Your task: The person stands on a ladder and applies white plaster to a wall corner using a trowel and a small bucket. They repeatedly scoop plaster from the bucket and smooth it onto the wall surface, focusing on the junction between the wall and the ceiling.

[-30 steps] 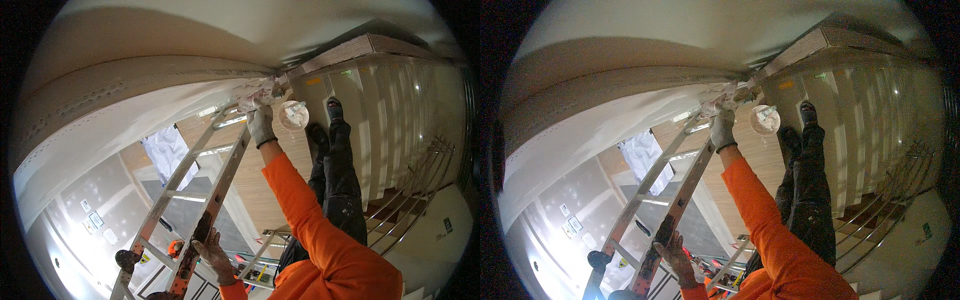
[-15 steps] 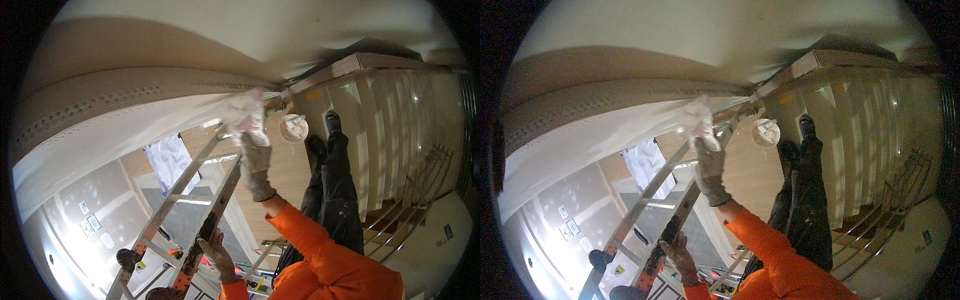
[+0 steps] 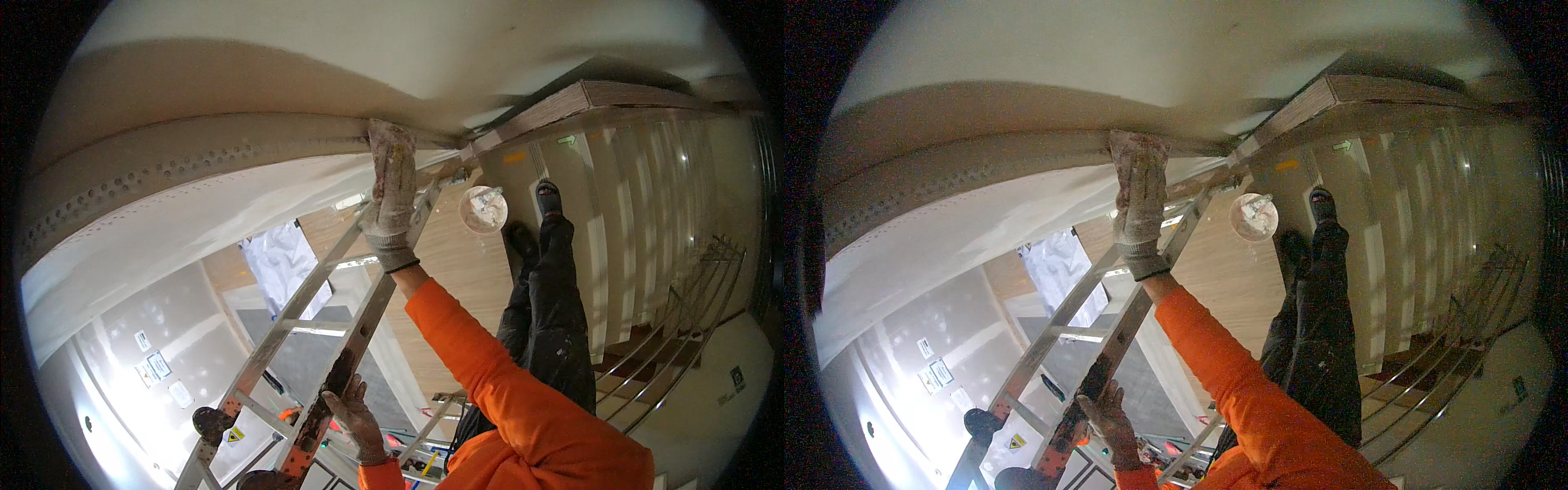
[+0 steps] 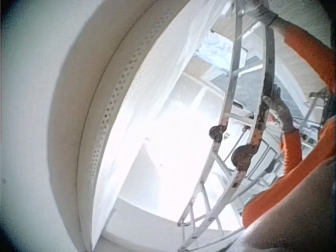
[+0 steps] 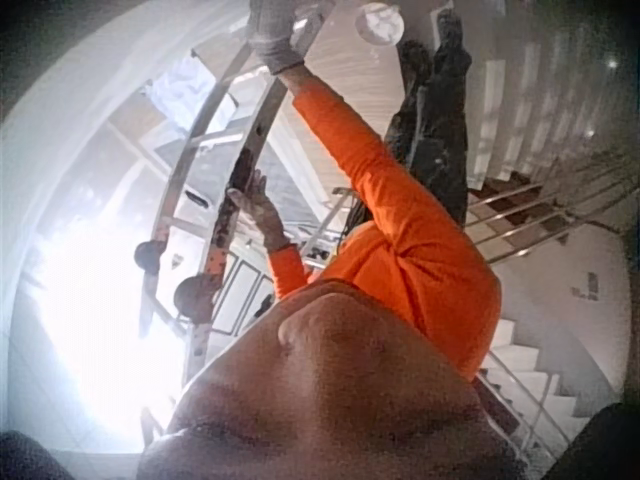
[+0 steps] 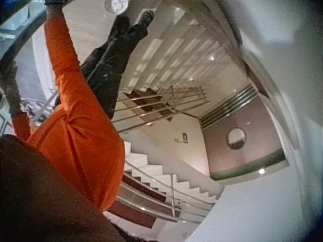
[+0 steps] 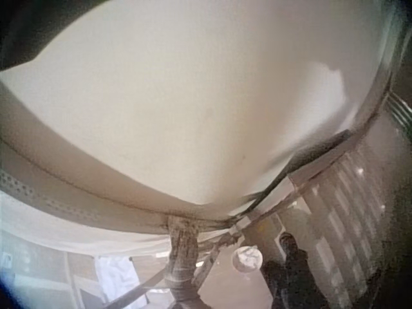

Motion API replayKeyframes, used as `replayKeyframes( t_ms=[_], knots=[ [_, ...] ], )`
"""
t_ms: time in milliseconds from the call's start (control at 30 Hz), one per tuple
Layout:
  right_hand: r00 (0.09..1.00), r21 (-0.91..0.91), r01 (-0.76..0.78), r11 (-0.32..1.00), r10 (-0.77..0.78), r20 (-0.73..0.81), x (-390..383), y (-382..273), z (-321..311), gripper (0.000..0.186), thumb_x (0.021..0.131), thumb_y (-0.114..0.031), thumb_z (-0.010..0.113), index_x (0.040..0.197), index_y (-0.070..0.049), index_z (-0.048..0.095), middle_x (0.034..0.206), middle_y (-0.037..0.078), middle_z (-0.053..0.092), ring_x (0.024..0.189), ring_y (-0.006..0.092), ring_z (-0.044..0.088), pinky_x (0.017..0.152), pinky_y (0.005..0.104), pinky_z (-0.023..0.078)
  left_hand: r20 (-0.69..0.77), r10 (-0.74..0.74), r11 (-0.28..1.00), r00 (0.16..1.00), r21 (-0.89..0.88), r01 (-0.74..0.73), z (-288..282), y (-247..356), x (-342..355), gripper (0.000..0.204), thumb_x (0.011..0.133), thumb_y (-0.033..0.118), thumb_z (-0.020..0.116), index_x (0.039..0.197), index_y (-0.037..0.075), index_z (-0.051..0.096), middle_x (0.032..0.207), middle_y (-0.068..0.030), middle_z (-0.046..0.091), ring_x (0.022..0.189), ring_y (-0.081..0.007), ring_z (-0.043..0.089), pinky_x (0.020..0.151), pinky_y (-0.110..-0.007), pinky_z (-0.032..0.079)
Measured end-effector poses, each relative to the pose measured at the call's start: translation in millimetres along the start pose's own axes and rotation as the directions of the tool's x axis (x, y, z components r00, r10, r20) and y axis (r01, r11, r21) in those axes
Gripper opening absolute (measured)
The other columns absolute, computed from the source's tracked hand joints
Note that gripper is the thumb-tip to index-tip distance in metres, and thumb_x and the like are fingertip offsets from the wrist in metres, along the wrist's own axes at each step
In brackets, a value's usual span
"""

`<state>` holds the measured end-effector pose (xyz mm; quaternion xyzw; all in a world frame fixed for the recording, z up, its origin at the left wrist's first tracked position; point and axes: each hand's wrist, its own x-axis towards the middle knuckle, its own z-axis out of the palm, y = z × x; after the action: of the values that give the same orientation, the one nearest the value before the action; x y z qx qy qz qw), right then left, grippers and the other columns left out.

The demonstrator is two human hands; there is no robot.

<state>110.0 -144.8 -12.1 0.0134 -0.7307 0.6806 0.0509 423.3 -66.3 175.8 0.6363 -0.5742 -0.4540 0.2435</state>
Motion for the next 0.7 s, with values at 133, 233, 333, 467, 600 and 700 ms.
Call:
replayKeyframes(
  t_ms=[133, 233, 333, 467, 600, 700],
  knots=[
    [0.999, -0.028, 0.037, 0.999, -0.037, 0.013, -9, -3, -5, 0.071, 0.086, 0.008, 0.052, 0.154, -0.001, 0.03, 0.155, 0.025, 0.033, 0.144, 0.0415, 0.032, 0.119, 0.0448, 0.024, 0.005, 0.018, 1.0, 1.0, 0.018, -0.018, 16, 13, -7, 0.064, 0.099, 0.062, 0.043, 0.131, 0.008, 0.055, 0.117, -0.0109, 0.065, 0.105, -0.0235, 0.063, 0.091, -0.039, 0.048],
    [0.994, -0.017, 0.015, 1.0, -0.013, 0.112, -23, -20, -34, 0.066, 0.089, 0.004, 0.051, 0.153, -0.001, 0.032, 0.154, 0.023, 0.035, 0.144, 0.0394, 0.034, 0.117, 0.044, 0.028, 0.029, 0.014, 1.0, 0.999, 0.009, -0.014, 9, 7, -6, 0.066, 0.096, 0.065, 0.05, 0.13, 0.01, 0.055, 0.115, -0.0109, 0.065, 0.104, -0.0251, 0.062, 0.091, -0.041, 0.047],
    [0.982, 0.056, 0.125, 0.991, -0.132, 0.137, -17, -31, -71, 0.054, 0.097, -0.004, 0.05, 0.15, -0.006, 0.039, 0.151, 0.019, 0.042, 0.141, 0.0345, 0.041, 0.11, 0.0393, 0.04, 0.043, -0.006, 1.0, 0.999, -0.022, 0.007, 4, 6, -2, 0.064, 0.097, 0.064, 0.049, 0.13, 0.009, 0.055, 0.114, -0.0108, 0.065, 0.104, -0.0247, 0.062, 0.091, -0.04, 0.047],
    [0.93, 0.009, -0.197, 0.98, 0.184, 0.319, -1, -25, -128, 0.043, 0.103, -0.012, 0.045, 0.145, -0.006, 0.043, 0.138, 0.023, 0.054, 0.128, 0.0348, 0.053, 0.101, 0.0421, 0.046, 0.0, -0.006, 1.0, 1.0, -0.02, 0.006, -4, 2, -8, 0.065, 0.1, 0.061, 0.045, 0.132, 0.005, 0.054, 0.116, -0.0122, 0.065, 0.105, -0.0234, 0.063, 0.093, -0.039, 0.047],
    [0.905, -0.305, -0.082, 0.949, 0.199, 0.375, 40, 123, -125, 0.039, 0.102, -0.02, 0.046, 0.134, 0.001, 0.05, 0.111, 0.025, 0.066, 0.106, 0.0395, 0.063, 0.09, 0.0485, 0.049, 0.01, 0.0, 0.998, 1.0, -0.065, 0.001, 0, 10, -12, 0.066, 0.101, 0.06, 0.044, 0.133, 0.003, 0.053, 0.118, -0.0127, 0.065, 0.106, -0.0229, 0.063, 0.096, -0.039, 0.047],
    [0.67, -0.53, 0.563, 0.634, 0.026, 0.742, 121, 211, -109, 0.045, 0.098, -0.02, 0.049, 0.134, 0.008, 0.049, 0.101, 0.024, 0.069, 0.099, 0.0413, 0.065, 0.085, 0.0527, 0.051, 0.14, 0.054, 0.997, 0.989, -0.054, -0.047, 9, 9, 10, 0.065, 0.099, 0.061, 0.048, 0.137, 0.009, 0.049, 0.121, -0.0119, 0.061, 0.106, -0.0251, 0.061, 0.095, -0.042, 0.047]
  ],
)
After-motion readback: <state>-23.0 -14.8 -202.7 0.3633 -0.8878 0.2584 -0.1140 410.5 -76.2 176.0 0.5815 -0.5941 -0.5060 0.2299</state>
